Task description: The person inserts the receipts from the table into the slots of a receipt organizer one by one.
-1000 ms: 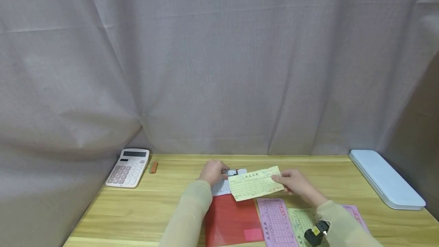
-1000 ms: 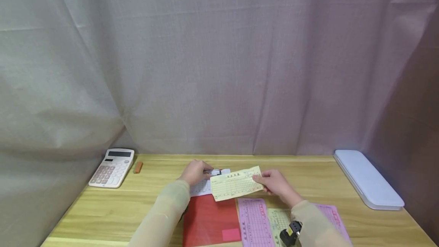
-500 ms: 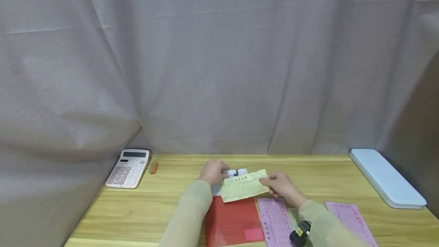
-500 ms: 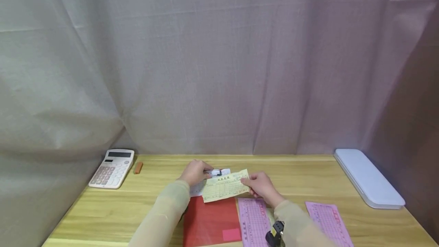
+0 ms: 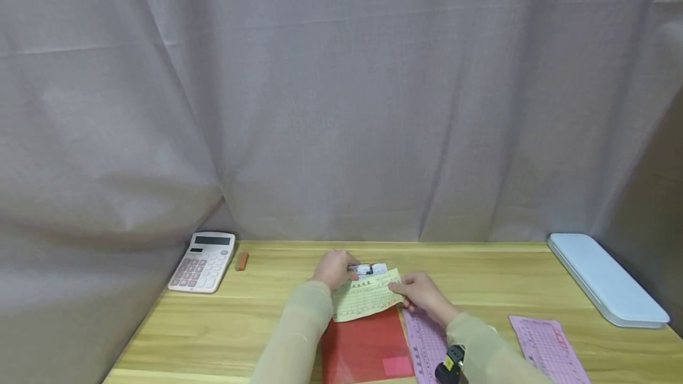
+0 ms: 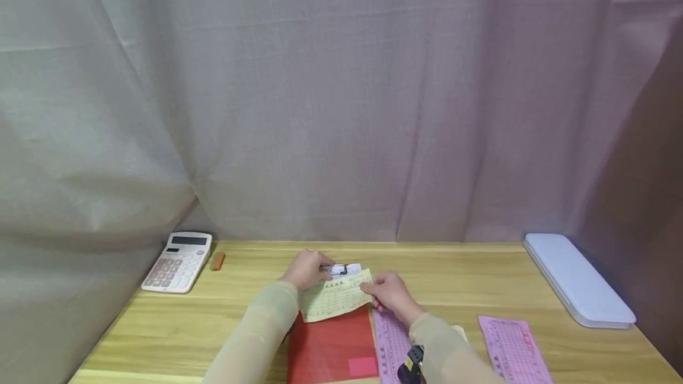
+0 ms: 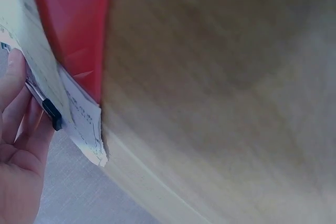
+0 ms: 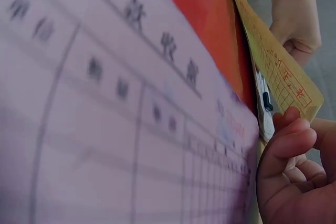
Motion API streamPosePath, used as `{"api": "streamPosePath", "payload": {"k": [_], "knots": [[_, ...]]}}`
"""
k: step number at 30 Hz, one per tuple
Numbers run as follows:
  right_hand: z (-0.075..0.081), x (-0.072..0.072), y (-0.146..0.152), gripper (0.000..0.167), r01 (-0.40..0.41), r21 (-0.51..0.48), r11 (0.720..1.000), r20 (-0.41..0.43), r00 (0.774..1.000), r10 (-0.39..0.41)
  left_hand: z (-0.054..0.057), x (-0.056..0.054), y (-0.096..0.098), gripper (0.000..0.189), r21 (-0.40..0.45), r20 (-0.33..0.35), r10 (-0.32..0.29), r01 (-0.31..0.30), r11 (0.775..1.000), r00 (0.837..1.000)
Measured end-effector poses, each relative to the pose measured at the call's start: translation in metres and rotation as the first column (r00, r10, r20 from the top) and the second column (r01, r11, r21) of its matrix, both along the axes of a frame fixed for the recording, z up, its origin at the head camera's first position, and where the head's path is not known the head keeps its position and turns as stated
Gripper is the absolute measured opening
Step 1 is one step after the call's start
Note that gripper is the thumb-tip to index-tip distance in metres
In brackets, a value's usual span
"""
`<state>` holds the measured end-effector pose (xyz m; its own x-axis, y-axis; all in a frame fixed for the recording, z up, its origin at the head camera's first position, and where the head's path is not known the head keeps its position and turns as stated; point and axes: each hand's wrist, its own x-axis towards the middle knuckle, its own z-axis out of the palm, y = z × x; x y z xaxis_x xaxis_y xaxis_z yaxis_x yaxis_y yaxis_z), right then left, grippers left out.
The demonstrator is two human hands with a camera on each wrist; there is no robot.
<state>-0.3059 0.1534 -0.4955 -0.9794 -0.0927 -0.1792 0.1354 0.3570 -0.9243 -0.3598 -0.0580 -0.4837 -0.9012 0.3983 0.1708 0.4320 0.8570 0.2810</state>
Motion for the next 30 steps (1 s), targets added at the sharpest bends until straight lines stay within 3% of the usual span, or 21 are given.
{"api": "streamPosePath", "payload": {"k": [5, 13, 20, 25, 30], "knots": [[-0.003, 0.000, -0.010, 0.024, 0.011, -0.013, 1.000, 0.007, 1.000, -0.011, -0.002, 0.001, 0.000, 0.028, 0.004, 0.005, 0.004, -0.004, 1.000, 1.000], [-0.003, 0.000, -0.019, 0.025, 0.051, 0.076, 0.996, 0.012, 0.999, -0.052, -0.002, 0.002, 0.000, 0.029, 0.001, 0.018, 0.022, -0.022, 1.000, 1.000], [-0.003, 0.001, -0.017, 0.020, 0.041, 0.083, 0.996, 0.007, 0.999, -0.042, -0.001, 0.002, 0.001, 0.030, 0.001, 0.015, 0.009, -0.009, 1.000, 1.000], [-0.001, 0.000, -0.018, 0.024, 0.029, 0.151, 0.988, -0.023, 0.999, -0.026, -0.002, 0.001, 0.001, 0.027, -0.013, -0.019, -0.015, 0.014, 1.000, 1.000], [0.003, -0.001, -0.021, 0.022, 0.023, 0.159, 0.987, -0.010, 1.000, -0.022, -0.003, -0.001, 0.003, 0.020, -0.058, -0.045, -0.032, 0.029, 0.998, 0.999]]}}
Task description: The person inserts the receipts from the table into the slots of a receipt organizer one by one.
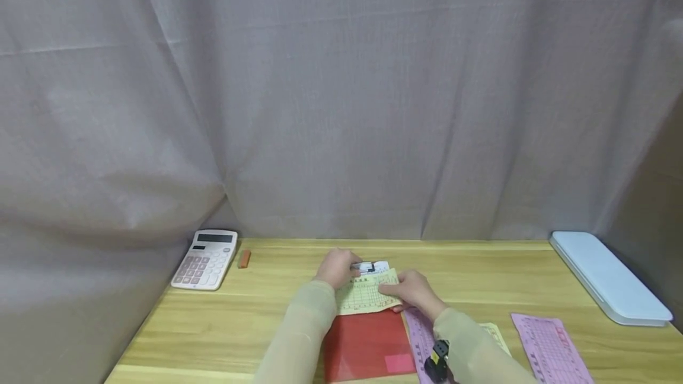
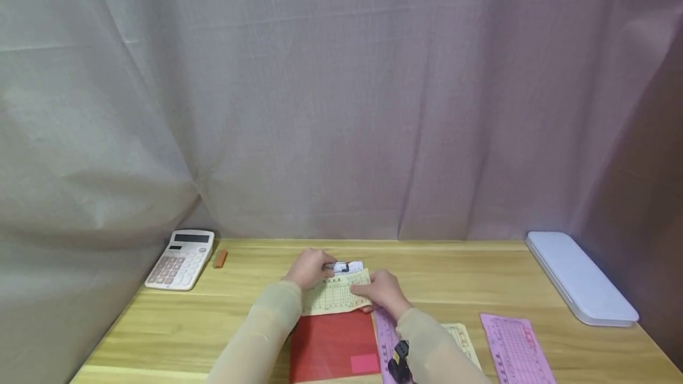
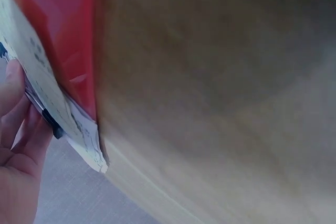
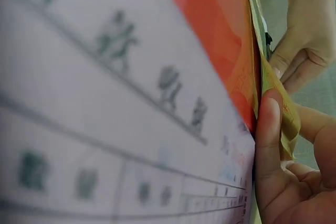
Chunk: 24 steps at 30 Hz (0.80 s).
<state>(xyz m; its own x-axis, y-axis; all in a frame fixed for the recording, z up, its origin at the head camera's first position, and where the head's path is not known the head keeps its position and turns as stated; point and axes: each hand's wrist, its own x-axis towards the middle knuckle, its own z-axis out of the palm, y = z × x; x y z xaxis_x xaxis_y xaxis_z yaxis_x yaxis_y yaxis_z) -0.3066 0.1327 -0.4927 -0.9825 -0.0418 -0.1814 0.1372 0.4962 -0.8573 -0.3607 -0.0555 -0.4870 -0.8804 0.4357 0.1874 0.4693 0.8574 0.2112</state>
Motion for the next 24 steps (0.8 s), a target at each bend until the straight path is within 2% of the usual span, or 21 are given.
{"api": "streamPosePath", "payload": {"k": [5, 8, 12, 17, 24], "knots": [[0.003, -0.001, 0.000, 0.021, 0.018, -0.007, 1.000, 0.047, 0.999, -0.017, 0.001, 0.001, 0.005, 0.013, -0.115, -0.013, -0.012, 0.011, 0.993, 1.000], [0.003, -0.003, 0.000, 0.021, 0.028, -0.038, 0.999, 0.072, 0.997, -0.026, 0.002, 0.003, 0.007, 0.009, -0.145, -0.025, -0.014, 0.010, 0.989, 1.000], [0.002, -0.006, -0.001, 0.025, 0.037, -0.060, 0.997, 0.091, 0.995, -0.032, 0.001, 0.004, 0.006, 0.010, -0.141, -0.047, -0.012, 0.005, 0.990, 0.999], [0.000, -0.011, -0.003, 0.037, 0.040, -0.027, 0.999, 0.094, 0.995, -0.037, 0.000, 0.003, 0.005, 0.015, -0.141, -0.066, -0.010, 0.001, 0.990, 0.998], [-0.004, -0.016, -0.007, 0.039, 0.046, 0.010, 0.999, 0.082, 0.996, -0.047, 0.002, 0.004, 0.005, 0.016, -0.098, -0.043, 0.013, -0.017, 0.995, 0.999]]}}
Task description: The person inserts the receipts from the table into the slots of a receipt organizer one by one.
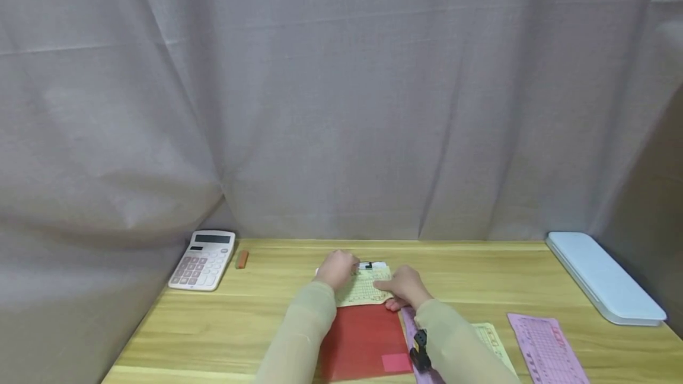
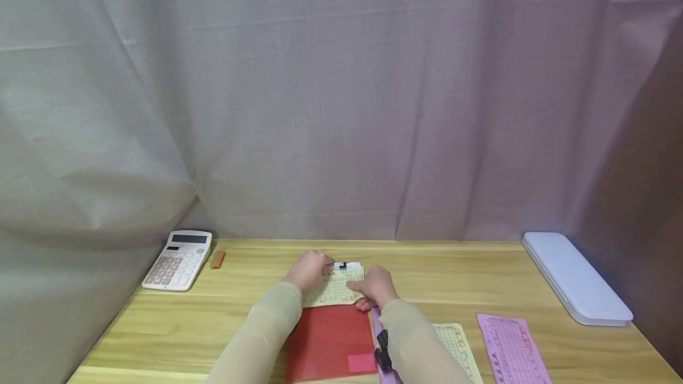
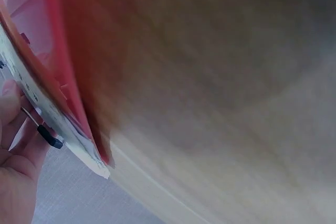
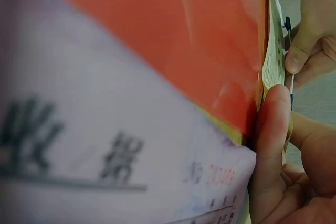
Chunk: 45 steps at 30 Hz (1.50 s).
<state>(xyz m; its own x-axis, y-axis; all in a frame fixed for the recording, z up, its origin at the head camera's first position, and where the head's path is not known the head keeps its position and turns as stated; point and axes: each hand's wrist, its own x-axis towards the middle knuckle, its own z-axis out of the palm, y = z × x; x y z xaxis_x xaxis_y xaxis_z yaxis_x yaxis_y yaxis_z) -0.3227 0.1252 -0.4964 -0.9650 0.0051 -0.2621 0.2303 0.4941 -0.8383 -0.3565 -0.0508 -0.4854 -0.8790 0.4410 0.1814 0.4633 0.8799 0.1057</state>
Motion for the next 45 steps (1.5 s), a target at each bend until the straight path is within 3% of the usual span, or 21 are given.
{"api": "streamPosePath", "payload": {"k": [14, 19, 29, 34, 45], "knots": [[0.008, -0.001, -0.007, 0.038, 0.025, 0.053, 0.998, 0.002, 1.000, -0.025, 0.003, 0.001, -0.003, 0.008, 0.013, 0.031, -0.013, 0.013, 1.000, 0.999], [0.007, -0.002, -0.010, 0.037, 0.034, 0.051, 0.998, 0.023, 0.999, -0.035, 0.001, 0.000, -0.003, 0.018, 0.024, 0.050, 0.003, -0.004, 1.000, 0.999], [0.003, -0.005, -0.009, 0.040, 0.004, 0.030, 1.000, 0.005, 1.000, -0.005, 0.001, 0.002, -0.005, 0.024, 0.036, 0.071, 0.017, -0.020, 0.999, 0.997], [0.000, -0.004, -0.006, 0.039, -0.008, 0.018, 1.000, 0.001, 1.000, 0.008, -0.002, 0.002, -0.008, 0.025, 0.061, 0.038, -0.003, 0.000, 0.998, 0.999], [0.006, 0.004, 0.001, 0.026, 0.046, -0.059, 0.997, 0.014, 0.999, -0.045, -0.003, 0.003, -0.003, 0.026, 0.087, 0.060, 0.003, -0.008, 0.996, 0.998]]}}
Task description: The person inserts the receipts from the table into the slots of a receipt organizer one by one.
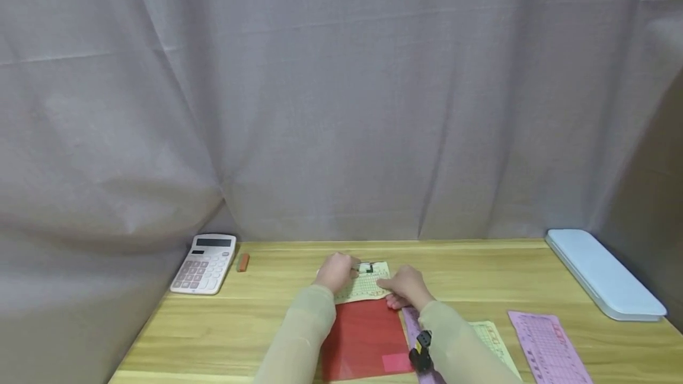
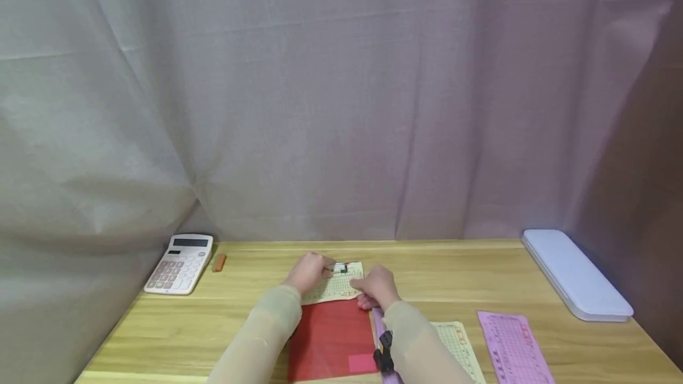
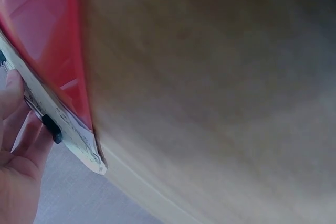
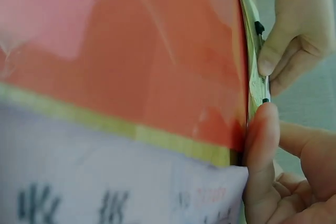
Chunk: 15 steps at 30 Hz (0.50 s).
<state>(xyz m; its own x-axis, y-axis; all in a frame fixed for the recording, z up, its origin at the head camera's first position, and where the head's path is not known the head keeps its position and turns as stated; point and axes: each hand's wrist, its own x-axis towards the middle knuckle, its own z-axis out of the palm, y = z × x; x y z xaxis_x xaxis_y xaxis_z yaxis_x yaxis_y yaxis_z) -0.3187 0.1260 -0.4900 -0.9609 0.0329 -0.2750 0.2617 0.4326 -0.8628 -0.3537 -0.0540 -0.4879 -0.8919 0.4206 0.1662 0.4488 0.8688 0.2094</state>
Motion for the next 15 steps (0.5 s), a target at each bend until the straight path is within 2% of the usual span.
{"api": "streamPosePath", "payload": {"k": [9, 15], "knots": [[0.004, 0.007, 0.021, 0.032, 0.022, 0.064, 0.998, -0.129, 0.992, -0.013, 0.001, 0.001, 0.001, 0.027, 0.017, 0.009, 0.014, -0.014, 1.000, 1.000], [0.007, 0.014, 0.042, 0.026, 0.008, 0.172, 0.985, -0.200, 0.979, 0.027, 0.002, 0.001, 0.001, 0.027, 0.021, 0.009, 0.008, -0.008, 1.000, 1.000]]}}
